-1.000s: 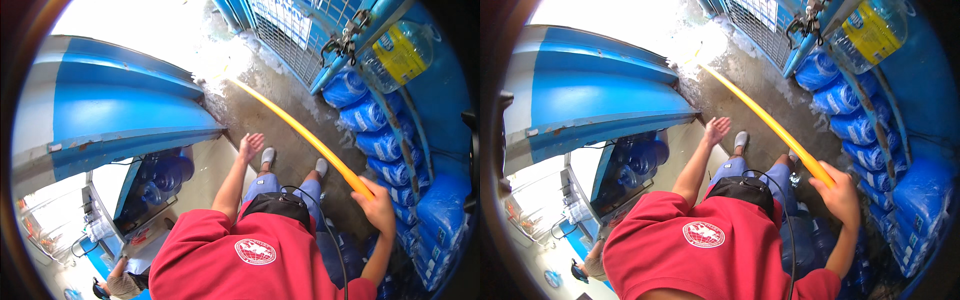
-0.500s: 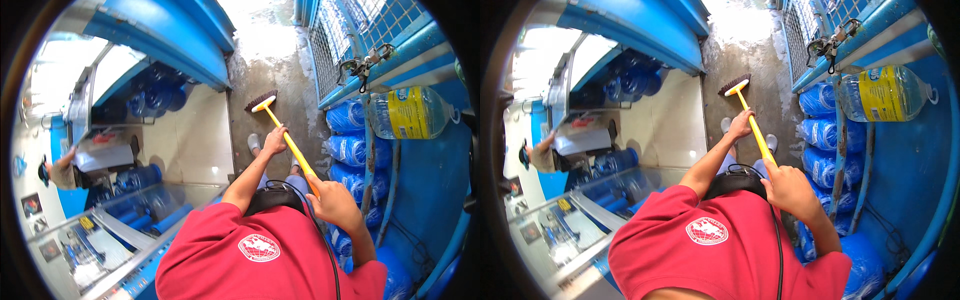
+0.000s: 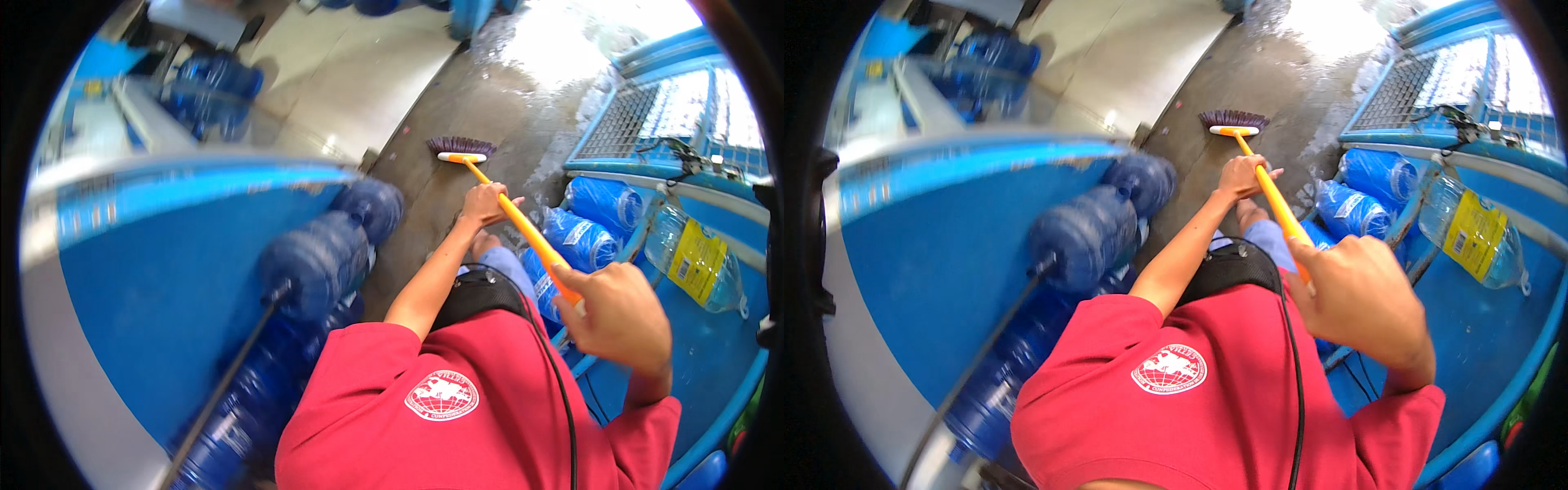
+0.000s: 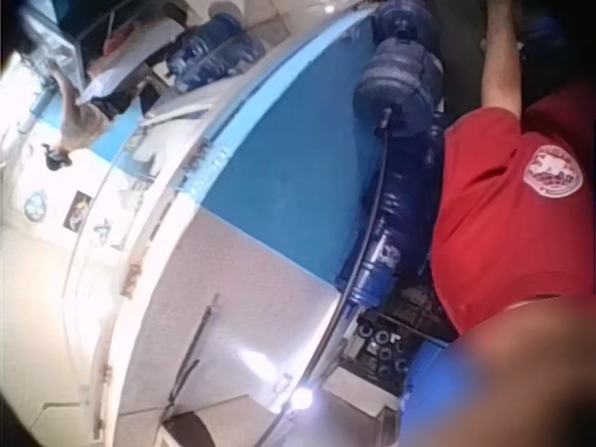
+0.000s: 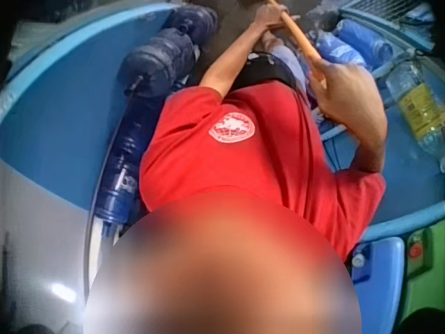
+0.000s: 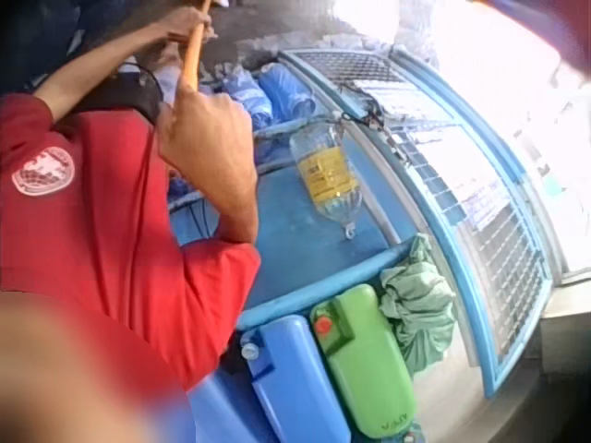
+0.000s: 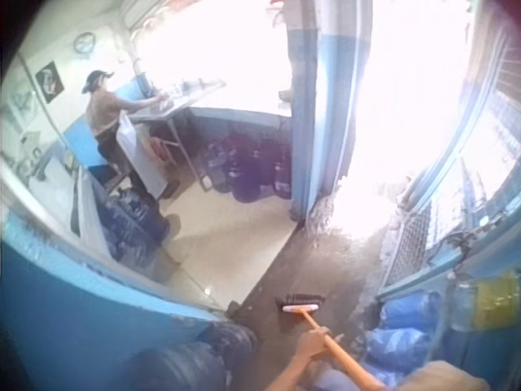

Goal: The person sweeps a wet concrete floor with a long-handled broom in a storage area filled with large blue water jugs. They move the broom back and forth to push water and debris toward a drain or exit, occasionally repositioning to reach different sections.

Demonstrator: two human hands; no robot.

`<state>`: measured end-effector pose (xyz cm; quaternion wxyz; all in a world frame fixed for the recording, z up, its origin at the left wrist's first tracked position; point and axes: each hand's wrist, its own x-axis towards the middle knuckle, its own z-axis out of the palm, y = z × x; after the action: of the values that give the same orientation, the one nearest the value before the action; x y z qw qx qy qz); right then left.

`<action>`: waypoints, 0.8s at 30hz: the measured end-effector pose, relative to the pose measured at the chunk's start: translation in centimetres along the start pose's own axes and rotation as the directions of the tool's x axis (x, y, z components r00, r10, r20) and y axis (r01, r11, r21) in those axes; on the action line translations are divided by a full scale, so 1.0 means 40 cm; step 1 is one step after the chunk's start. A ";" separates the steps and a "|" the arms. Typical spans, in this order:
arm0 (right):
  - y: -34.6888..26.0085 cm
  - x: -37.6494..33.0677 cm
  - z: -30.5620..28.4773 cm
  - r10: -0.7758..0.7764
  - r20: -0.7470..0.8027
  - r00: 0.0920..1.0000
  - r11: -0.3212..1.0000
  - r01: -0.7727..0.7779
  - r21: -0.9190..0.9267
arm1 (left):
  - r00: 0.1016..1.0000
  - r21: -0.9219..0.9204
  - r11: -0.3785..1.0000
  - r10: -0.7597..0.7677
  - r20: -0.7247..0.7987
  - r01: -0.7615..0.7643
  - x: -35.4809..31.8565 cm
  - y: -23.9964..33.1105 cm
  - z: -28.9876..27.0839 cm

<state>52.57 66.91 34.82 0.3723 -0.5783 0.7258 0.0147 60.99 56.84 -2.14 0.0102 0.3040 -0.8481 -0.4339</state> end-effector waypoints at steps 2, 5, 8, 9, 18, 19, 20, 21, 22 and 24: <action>-0.083 0.000 0.003 -0.058 0.077 0.995 0.995 0.064 -0.075 | 0.997 0.004 0.999 -0.044 -0.060 0.044 -0.102 -0.032 -0.001; -0.189 0.002 0.004 -0.141 0.094 0.986 0.987 0.147 -0.058 | 0.994 -0.021 0.998 -0.062 -0.085 0.060 -0.233 -0.082 -0.019; -0.262 0.013 0.016 -0.043 0.240 0.970 0.997 0.056 -0.047 | 0.991 -0.016 0.994 -0.113 -0.068 0.112 -0.386 -0.124 -0.026; -0.285 0.015 0.032 -0.031 0.285 0.958 0.995 0.001 0.105 | 0.985 -0.049 0.987 -0.155 -0.076 0.152 -0.435 -0.141 -0.029; -0.490 -0.013 0.154 -0.092 0.486 0.869 0.987 0.145 -0.073 | 0.844 -0.413 0.867 -0.426 -0.326 0.279 -0.719 -0.264 0.096; -0.501 -0.041 0.153 -0.033 0.465 0.885 0.970 0.140 -0.198 | 0.838 -0.432 0.863 -0.425 -0.343 0.261 -0.729 -0.264 0.102; -0.503 -0.065 0.168 -0.155 0.395 0.906 0.868 0.316 -0.384 | 0.833 -0.441 0.861 -0.427 -0.351 0.255 -0.737 -0.257 0.107; -0.504 -0.084 0.175 -0.361 0.348 0.865 0.707 0.497 -0.502 | 0.829 -0.444 0.864 -0.419 -0.371 0.238 -0.733 -0.250 0.103; -0.502 -0.101 0.178 -0.561 0.318 0.764 0.483 0.614 -0.624 | 0.823 -0.448 0.867 -0.411 -0.392 0.220 -0.728 -0.238 0.098; -0.493 -0.127 0.172 -0.459 0.220 0.861 0.512 0.458 -0.727 | 0.846 -0.459 0.869 -0.377 -0.377 0.183 -0.697 -0.211 0.073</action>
<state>73.20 67.69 40.76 0.0857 -0.8497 0.4725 0.2177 87.17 69.87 -3.35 0.2062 0.5110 -0.6577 -0.5136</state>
